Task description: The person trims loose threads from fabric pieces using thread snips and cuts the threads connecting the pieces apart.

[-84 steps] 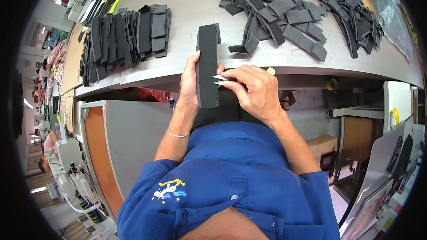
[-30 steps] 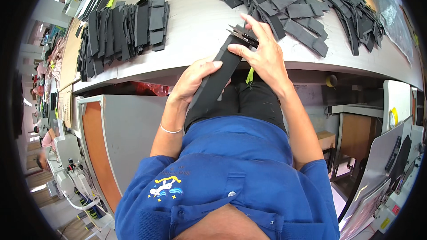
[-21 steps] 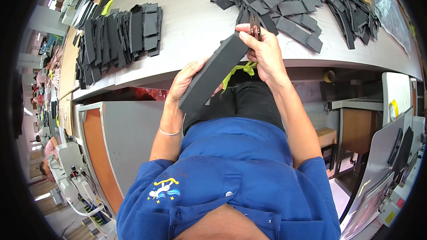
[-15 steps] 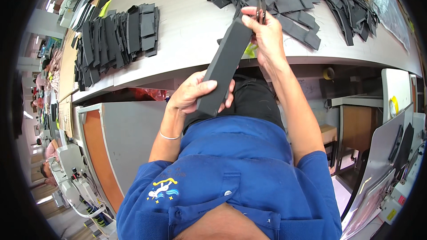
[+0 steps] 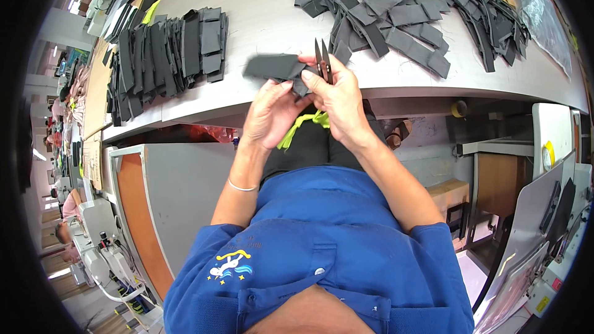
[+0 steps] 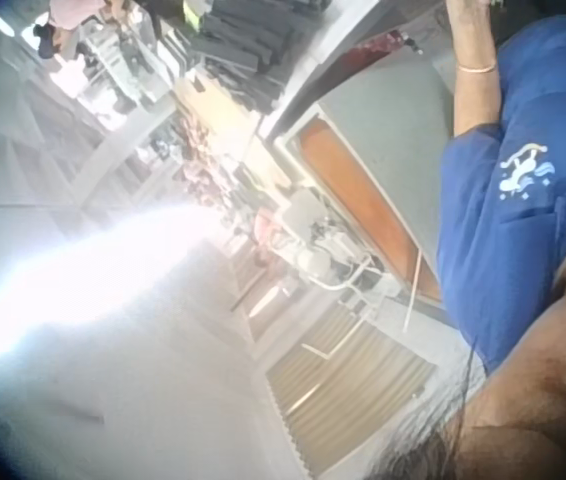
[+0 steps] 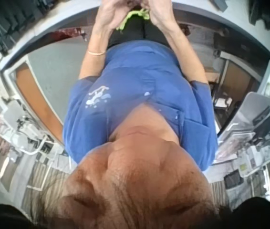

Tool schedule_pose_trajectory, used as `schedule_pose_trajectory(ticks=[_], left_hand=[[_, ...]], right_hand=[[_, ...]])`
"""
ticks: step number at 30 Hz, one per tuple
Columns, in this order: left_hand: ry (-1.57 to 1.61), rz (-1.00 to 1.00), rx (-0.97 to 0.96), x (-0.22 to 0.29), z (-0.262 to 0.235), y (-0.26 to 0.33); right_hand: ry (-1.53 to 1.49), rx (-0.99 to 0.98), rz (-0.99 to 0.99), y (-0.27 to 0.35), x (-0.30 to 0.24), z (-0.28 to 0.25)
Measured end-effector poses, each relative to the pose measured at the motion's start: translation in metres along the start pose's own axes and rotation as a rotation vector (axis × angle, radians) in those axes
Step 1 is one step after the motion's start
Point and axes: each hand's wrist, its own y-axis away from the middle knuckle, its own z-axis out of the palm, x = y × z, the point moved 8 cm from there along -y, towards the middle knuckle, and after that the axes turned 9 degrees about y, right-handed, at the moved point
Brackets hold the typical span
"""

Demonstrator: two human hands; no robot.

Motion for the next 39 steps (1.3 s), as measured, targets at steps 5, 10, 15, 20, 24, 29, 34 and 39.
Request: schedule_pose_trajectory(ticks=[5, 10, 15, 20, 24, 29, 34, 39], left_hand=[[-0.024, 0.166, 0.05, 0.016, 0.01, 0.0], [0.0, 0.152, 0.12, 0.016, -0.013, -0.001], [-0.007, 0.222, 0.135, 0.027, -0.005, -0.001], [0.041, 0.09, 0.046, 0.019, 0.003, 0.0], [0.055, 0.085, 0.039, 0.018, 0.01, -0.002], [0.036, 0.014, 0.013, 0.013, 0.015, -0.002], [-0.011, 0.062, 0.031, 0.013, 0.006, -0.003], [-0.132, 0.121, 0.108, 0.012, 0.011, -0.002]], right_hand=[[0.105, 0.047, 0.006, 0.009, 0.002, 0.003], [0.248, -0.113, -0.012, 0.014, 0.009, 0.012], [0.78, 0.06, -0.377, 0.015, -0.041, -0.01], [1.002, 0.019, -0.609, 0.003, -0.063, 0.006], [1.053, 0.04, -0.695, 0.0, -0.071, 0.012], [1.132, 0.037, -0.707, 0.001, -0.077, 0.007], [0.944, 0.077, -0.614, 0.007, -0.074, -0.004], [0.998, -0.181, -0.587, 0.02, -0.064, 0.023]])
